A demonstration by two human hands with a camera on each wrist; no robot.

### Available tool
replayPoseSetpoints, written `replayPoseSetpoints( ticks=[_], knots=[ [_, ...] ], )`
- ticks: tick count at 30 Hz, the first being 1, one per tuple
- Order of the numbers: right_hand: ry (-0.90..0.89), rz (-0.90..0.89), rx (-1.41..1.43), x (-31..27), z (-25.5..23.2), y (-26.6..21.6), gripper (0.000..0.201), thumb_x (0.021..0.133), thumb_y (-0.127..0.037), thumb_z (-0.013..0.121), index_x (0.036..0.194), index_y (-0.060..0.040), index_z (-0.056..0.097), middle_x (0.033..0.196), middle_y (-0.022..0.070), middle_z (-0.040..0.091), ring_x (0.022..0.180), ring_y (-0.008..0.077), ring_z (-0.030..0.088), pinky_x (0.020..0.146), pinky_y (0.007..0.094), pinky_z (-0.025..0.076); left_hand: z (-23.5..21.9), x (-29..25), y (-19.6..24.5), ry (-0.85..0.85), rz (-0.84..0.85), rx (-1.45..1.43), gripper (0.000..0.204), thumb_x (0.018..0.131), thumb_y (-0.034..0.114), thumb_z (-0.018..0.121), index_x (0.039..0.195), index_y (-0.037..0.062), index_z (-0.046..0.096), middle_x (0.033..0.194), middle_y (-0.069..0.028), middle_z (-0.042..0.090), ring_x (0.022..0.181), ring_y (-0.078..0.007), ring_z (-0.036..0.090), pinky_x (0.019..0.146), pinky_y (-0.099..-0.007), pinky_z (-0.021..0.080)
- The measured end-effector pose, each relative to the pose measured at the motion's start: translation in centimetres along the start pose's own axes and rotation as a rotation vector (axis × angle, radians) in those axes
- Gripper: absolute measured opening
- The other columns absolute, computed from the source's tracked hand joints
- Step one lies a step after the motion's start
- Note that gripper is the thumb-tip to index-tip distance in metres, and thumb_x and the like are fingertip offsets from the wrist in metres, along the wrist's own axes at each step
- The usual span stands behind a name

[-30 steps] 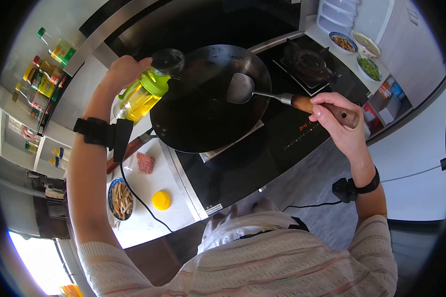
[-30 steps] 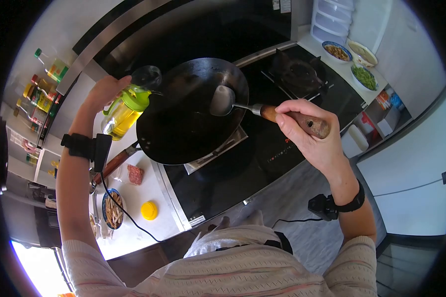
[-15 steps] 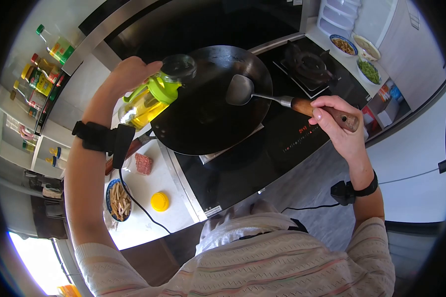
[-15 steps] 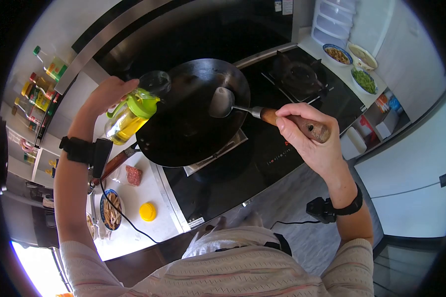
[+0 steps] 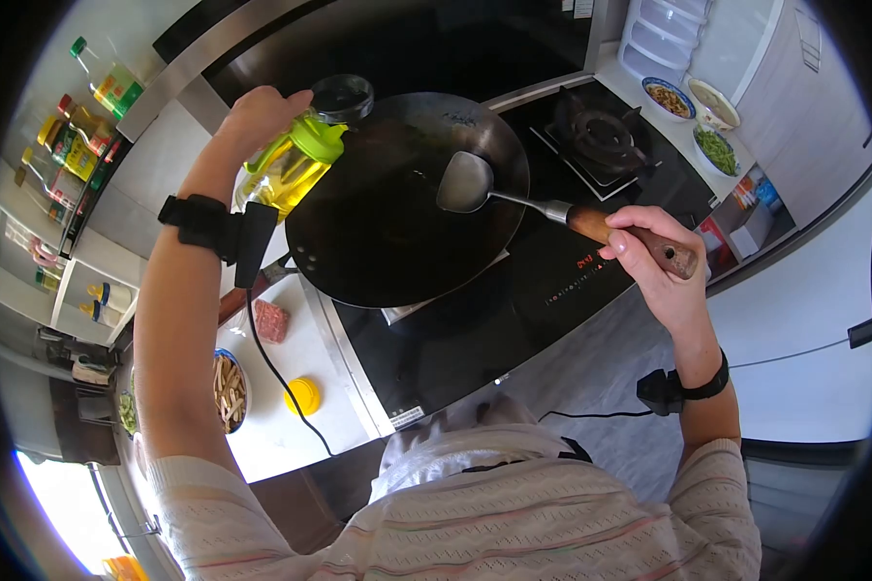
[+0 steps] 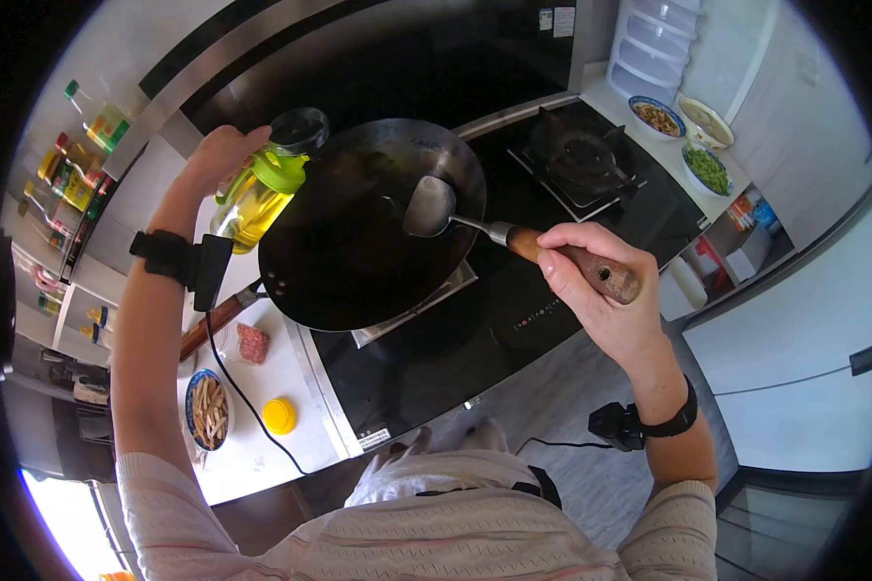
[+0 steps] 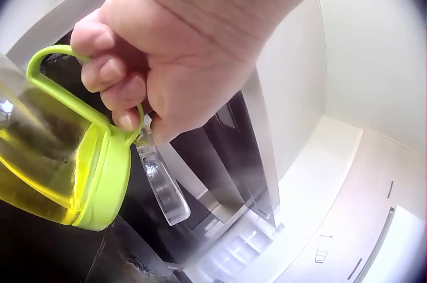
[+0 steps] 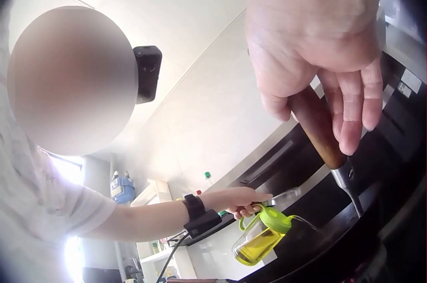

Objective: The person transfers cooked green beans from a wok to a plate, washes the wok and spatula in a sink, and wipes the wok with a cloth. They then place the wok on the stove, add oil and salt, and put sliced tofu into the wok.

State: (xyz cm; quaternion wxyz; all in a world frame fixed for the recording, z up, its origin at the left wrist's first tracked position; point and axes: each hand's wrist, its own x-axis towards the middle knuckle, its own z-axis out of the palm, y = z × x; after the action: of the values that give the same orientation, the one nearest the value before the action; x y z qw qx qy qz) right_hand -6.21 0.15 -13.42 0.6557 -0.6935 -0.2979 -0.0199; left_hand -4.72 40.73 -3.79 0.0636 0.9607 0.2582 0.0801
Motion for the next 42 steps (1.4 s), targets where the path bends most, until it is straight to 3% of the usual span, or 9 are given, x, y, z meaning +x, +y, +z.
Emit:
replayPoseSetpoints(
  ticks=[8, 14, 16, 17, 24, 37, 39, 40, 42],
  knots=[
    [-0.026, 0.004, 0.001, 0.1, 0.0, -0.2, 0.014, 0.081, -0.003, 0.062, 0.095, 0.0012, 0.060, 0.082, 0.0030, 0.059, 0.070, 0.0067, 0.056, 0.063, 0.0185, 0.045, -1.4, -3.3, -1.8, -0.078, -0.074, -0.007, 0.056, 0.080, 0.053, 0.049, 0.076, -0.0014, 0.065, 0.073, -0.0136, 0.062, 0.069, -0.0242, 0.060, 0.068, -0.0346, 0.046],
    [-0.021, 0.004, -0.006, 0.3, 0.1, -0.6, 0.013, 0.081, -0.003, 0.061, 0.093, 0.0024, 0.060, 0.085, 0.0047, 0.059, 0.073, 0.0090, 0.058, 0.067, 0.0222, 0.050, -1.6, -5.5, -0.9, -0.088, 0.005, -0.036, 0.055, 0.079, 0.052, 0.052, 0.073, -0.0013, 0.065, 0.073, -0.0143, 0.062, 0.068, -0.0250, 0.060, 0.066, -0.0360, 0.045],
    [-0.026, 0.002, -0.014, 0.3, 0.1, -0.8, 0.013, 0.081, -0.002, 0.061, 0.093, 0.0026, 0.060, 0.086, 0.0048, 0.059, 0.073, 0.0091, 0.058, 0.067, 0.0222, 0.050, -1.6, -5.6, -0.3, -0.152, 0.049, 0.030, 0.059, 0.081, 0.056, 0.050, 0.080, 0.0006, 0.068, 0.070, -0.0101, 0.062, 0.062, -0.0174, 0.055, 0.057, -0.0306, 0.043],
    [-0.024, 0.000, -0.021, 0.2, 0.1, -0.9, 0.013, 0.081, -0.002, 0.061, 0.093, 0.0027, 0.060, 0.086, 0.0049, 0.059, 0.073, 0.0092, 0.058, 0.067, 0.0222, 0.050, -1.2, -6.0, 0.1, -0.106, 0.051, -0.047, 0.056, 0.080, 0.051, 0.051, 0.071, -0.0027, 0.065, 0.072, -0.0175, 0.061, 0.068, -0.0276, 0.059, 0.066, -0.0366, 0.045],
    [-0.036, 0.011, -0.047, -0.2, -0.2, -1.7, 0.013, 0.081, -0.003, 0.061, 0.093, 0.0025, 0.060, 0.086, 0.0050, 0.059, 0.072, 0.0095, 0.059, 0.066, 0.0214, 0.049, -0.6, -5.8, 1.9, -0.120, 0.154, -0.012, 0.056, 0.083, 0.053, 0.048, 0.078, 0.0001, 0.066, 0.077, -0.0140, 0.063, 0.071, -0.0259, 0.061, 0.068, -0.0363, 0.047],
    [-0.051, 0.001, -0.072, -0.1, -0.1, -2.2, 0.014, 0.082, -0.006, 0.062, 0.094, 0.0018, 0.060, 0.085, 0.0059, 0.060, 0.071, 0.0110, 0.060, 0.065, 0.0217, 0.049, -0.6, -4.8, -0.7, 0.073, 0.019, -0.133, 0.057, 0.079, 0.058, 0.050, 0.086, 0.0038, 0.068, 0.083, -0.0129, 0.065, 0.083, -0.0241, 0.063, 0.078, -0.0363, 0.046],
    [-0.055, 0.018, -0.061, 0.1, -0.1, -2.2, 0.014, 0.082, -0.006, 0.062, 0.093, 0.0016, 0.060, 0.085, 0.0058, 0.060, 0.071, 0.0110, 0.060, 0.065, 0.0218, 0.049, -0.6, -4.8, -2.1, 0.197, 0.034, -0.359, 0.053, 0.080, 0.054, 0.054, 0.074, 0.0022, 0.065, 0.061, -0.0084, 0.055, 0.057, -0.0154, 0.054, 0.054, -0.0293, 0.042],
    [-0.058, 0.011, -0.066, 0.2, 0.0, -2.2, 0.014, 0.083, -0.007, 0.061, 0.093, 0.0016, 0.060, 0.084, 0.0059, 0.060, 0.070, 0.0112, 0.060, 0.064, 0.0218, 0.050, -1.0, -5.1, -2.8, 0.200, 0.028, -0.360, 0.053, 0.080, 0.054, 0.054, 0.074, 0.0022, 0.065, 0.061, -0.0084, 0.055, 0.057, -0.0154, 0.054, 0.054, -0.0293, 0.042],
    [-0.067, 0.002, -0.070, 0.4, 0.2, -2.2, 0.013, 0.083, -0.008, 0.061, 0.093, 0.0017, 0.060, 0.083, 0.0059, 0.060, 0.070, 0.0115, 0.061, 0.062, 0.0217, 0.050, -2.1, -5.7, -4.0, 0.023, -0.118, -0.665, 0.051, 0.077, 0.051, 0.055, 0.062, 0.0026, 0.055, 0.053, -0.0057, 0.044, 0.044, -0.0131, 0.038, 0.044, -0.0302, 0.033]
  ],
)
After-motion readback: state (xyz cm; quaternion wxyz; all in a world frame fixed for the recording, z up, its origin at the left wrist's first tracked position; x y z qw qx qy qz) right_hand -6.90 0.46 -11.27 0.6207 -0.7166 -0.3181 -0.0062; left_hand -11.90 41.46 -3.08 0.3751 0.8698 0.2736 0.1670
